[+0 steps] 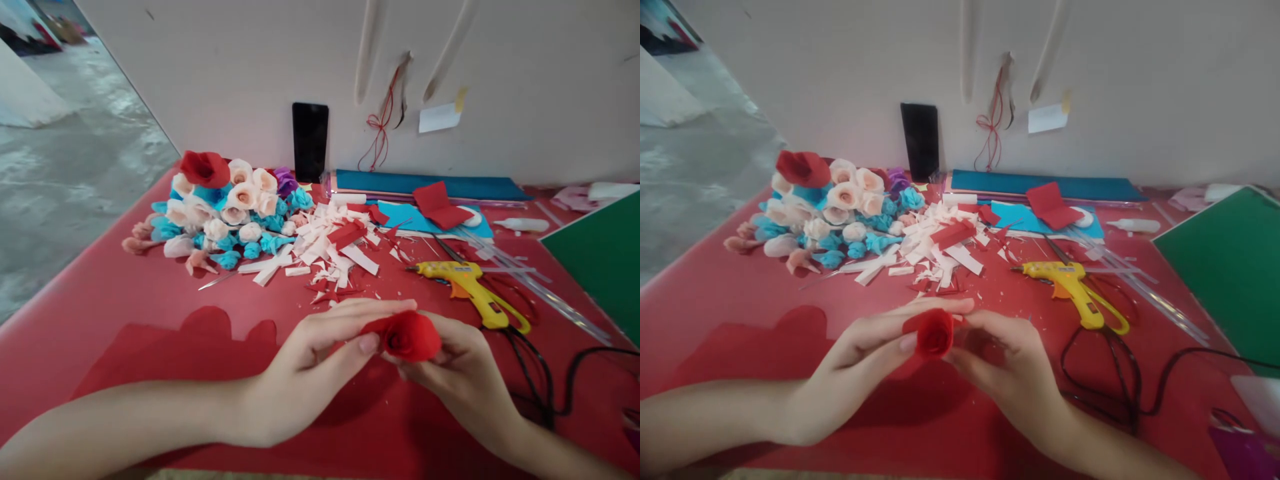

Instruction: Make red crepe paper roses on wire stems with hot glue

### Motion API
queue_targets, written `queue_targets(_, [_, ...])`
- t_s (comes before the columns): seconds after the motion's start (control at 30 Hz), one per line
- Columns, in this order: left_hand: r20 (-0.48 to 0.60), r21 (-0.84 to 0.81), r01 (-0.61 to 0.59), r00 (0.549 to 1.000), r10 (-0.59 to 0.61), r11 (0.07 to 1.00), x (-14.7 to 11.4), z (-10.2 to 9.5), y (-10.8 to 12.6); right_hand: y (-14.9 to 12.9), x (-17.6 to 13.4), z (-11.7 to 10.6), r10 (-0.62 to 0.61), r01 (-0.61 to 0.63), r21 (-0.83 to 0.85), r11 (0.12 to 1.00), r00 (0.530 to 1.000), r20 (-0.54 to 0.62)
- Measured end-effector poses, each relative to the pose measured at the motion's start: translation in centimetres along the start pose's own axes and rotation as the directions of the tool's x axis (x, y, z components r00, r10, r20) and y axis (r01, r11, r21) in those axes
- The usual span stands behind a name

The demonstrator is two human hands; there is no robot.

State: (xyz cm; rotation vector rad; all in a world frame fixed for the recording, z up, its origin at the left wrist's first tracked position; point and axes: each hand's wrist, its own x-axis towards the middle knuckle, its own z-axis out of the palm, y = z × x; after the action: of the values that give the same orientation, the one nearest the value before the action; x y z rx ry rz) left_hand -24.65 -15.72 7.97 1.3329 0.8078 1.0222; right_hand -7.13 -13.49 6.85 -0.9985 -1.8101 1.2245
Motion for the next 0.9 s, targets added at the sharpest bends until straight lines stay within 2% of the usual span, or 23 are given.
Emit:
queue_targets(0.2, [-0.010,-0.182,0.089,0.996,-0.092,0.979,-0.3,0.5,-0.7,-0.2,0.3,0.3,0.014,-0.015,0.044,0.999,1.000,0.023])
queue_targets(0.33, [0.003,-0.246,0.106,0.994,-0.109,0.964,-0.4,0.6,-1.1,-0.2,0.3,0.3,0.011,-0.012,0.018,1.000,0.999,0.049])
queue_targets(0.63, [0.004,-0.220,0.096,0.995,-0.098,0.971,-0.3,0.7,-0.9,-0.5,0.4,0.3,0.013,-0.014,0.012,1.000,0.999,0.052])
queue_targets(0.8, [-0.034,-0.253,0.117,0.991,-0.129,0.960,-0.3,0.7,-1.3,-0.2,0.3,0.5,0.100,-0.104,0.145,0.984,0.994,0.035])
queue_targets(0.9, [-0.059,-0.264,0.134,0.986,-0.154,0.955,-0.4,0.7,-1.5,0.0,0.2,0.6,0.095,-0.099,0.157,0.983,0.995,0.034])
